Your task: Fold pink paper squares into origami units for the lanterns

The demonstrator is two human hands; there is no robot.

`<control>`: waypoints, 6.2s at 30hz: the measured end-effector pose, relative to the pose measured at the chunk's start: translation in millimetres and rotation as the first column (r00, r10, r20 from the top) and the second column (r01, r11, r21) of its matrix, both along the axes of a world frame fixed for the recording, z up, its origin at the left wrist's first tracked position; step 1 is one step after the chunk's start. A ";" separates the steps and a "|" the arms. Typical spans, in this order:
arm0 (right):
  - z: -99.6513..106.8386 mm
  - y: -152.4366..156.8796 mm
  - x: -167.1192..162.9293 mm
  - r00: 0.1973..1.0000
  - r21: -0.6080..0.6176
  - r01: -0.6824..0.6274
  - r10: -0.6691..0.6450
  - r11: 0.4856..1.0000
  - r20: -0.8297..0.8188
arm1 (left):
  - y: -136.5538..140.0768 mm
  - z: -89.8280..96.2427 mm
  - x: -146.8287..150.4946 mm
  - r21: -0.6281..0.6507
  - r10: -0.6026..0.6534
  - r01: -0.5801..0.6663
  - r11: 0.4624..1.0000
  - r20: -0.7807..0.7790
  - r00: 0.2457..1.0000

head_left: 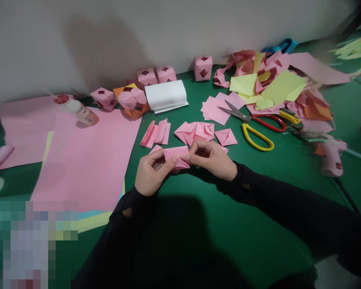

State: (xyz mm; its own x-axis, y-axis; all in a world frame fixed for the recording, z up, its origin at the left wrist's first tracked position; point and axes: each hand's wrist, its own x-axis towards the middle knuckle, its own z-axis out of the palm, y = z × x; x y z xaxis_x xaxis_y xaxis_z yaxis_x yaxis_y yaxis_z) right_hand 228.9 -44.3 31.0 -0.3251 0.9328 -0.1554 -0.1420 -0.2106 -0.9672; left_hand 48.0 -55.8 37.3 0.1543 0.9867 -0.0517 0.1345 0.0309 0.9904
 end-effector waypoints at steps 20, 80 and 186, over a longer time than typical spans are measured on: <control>2.5 -2.6 1.0 0.999 0.111 -0.054 0.053 0.992 0.009 | 1.8 -4.2 -3.7 -0.058 -0.012 0.020 0.998 0.132 0.991; -0.5 -11.1 2.1 0.968 0.185 -0.218 0.188 0.958 0.165 | 3.5 -5.6 -5.8 -0.101 -0.042 0.063 0.993 0.206 0.978; -2.8 -8.8 0.3 0.993 0.188 -0.105 0.094 0.976 0.070 | 2.6 0.5 -3.5 -0.010 -0.092 0.092 0.996 0.000 0.996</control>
State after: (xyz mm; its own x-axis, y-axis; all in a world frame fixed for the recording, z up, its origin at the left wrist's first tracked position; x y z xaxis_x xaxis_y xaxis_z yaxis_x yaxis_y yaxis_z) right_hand 229.2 -53.1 28.2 -0.4134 0.9106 0.0007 -0.0699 -0.0309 -0.9971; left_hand 44.5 -53.2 37.8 0.2446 0.9677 -0.0611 0.1375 0.0277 0.9901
